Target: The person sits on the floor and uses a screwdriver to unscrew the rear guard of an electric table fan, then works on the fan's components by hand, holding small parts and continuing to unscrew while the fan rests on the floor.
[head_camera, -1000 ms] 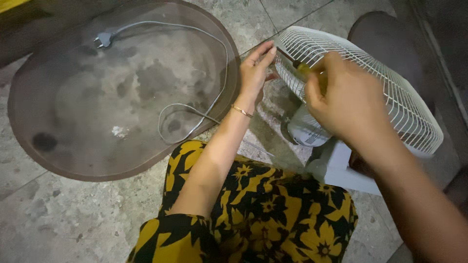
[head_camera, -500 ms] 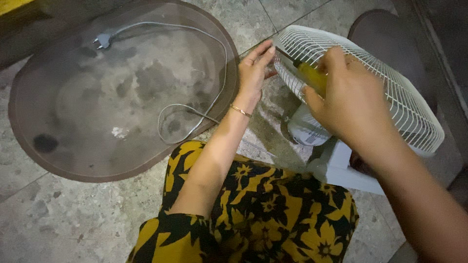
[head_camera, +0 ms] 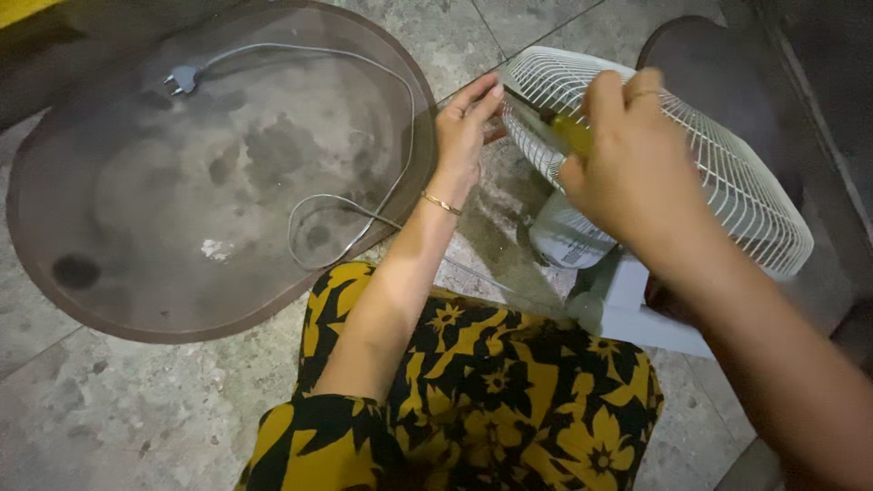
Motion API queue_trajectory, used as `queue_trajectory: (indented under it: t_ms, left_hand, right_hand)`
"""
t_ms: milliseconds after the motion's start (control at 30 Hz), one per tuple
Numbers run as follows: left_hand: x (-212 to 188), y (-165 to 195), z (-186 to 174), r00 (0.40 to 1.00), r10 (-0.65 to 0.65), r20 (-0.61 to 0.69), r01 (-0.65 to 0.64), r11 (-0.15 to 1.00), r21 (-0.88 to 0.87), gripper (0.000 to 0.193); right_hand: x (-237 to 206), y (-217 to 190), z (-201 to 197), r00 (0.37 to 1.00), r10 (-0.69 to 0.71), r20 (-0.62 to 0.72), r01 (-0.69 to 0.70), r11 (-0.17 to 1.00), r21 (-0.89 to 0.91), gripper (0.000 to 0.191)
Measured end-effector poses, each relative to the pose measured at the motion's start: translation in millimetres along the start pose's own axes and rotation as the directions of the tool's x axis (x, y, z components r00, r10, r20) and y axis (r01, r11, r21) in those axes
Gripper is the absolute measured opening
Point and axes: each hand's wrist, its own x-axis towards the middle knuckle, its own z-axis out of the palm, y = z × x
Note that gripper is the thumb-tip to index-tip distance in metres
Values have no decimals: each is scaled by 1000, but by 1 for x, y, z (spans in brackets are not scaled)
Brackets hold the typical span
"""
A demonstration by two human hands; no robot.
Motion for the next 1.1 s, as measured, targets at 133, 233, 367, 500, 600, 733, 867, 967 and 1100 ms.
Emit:
queue_trajectory:
  t_ms: [133,233,367,500,600,733,867,967,1100]
  left_hand:
    - [5,-2,-1,1000,1,-4,-1,1000,9,34]
    - [9,-1,-1,999,-3,-38,5,999,54,34]
    - [10,-2,-2,1000,-3,-7,3,1000,8,34]
    - [11,1,-1,996,-75,-52,76,997,13,34]
    - [12,6,3,997,-63,-48,61,997,-47,37]
    - [8,13,6,996,-77,-41,75,996,-47,37]
    - [6,21,9,996,-67,-54,66,998,-25,34]
    - [9,28,13,996,-72,-54,70,997,-37,31]
    - [8,38,16,996,-83,-18,82,996,-34,30]
  right_hand:
    - [0,-2,7,998,58,21,-59,998,5,26]
    - [2,-6,16,981,158,116,-144,983,-115,31]
    - [0,-3,22,987,127,93,-118,988,-95,40]
    - [4,0,28,997,53,-50,-57,995,-80,37]
    - [7,2,31,997,68,-30,-70,995,-76,35]
    - [12,0,39,980,131,152,-103,978,-183,21]
    - [11,4,42,995,91,47,-87,994,-72,35]
    - [10,6,40,992,120,-43,-122,992,-33,41]
    - [17,-1,34,988,126,-85,-128,991,-22,26]
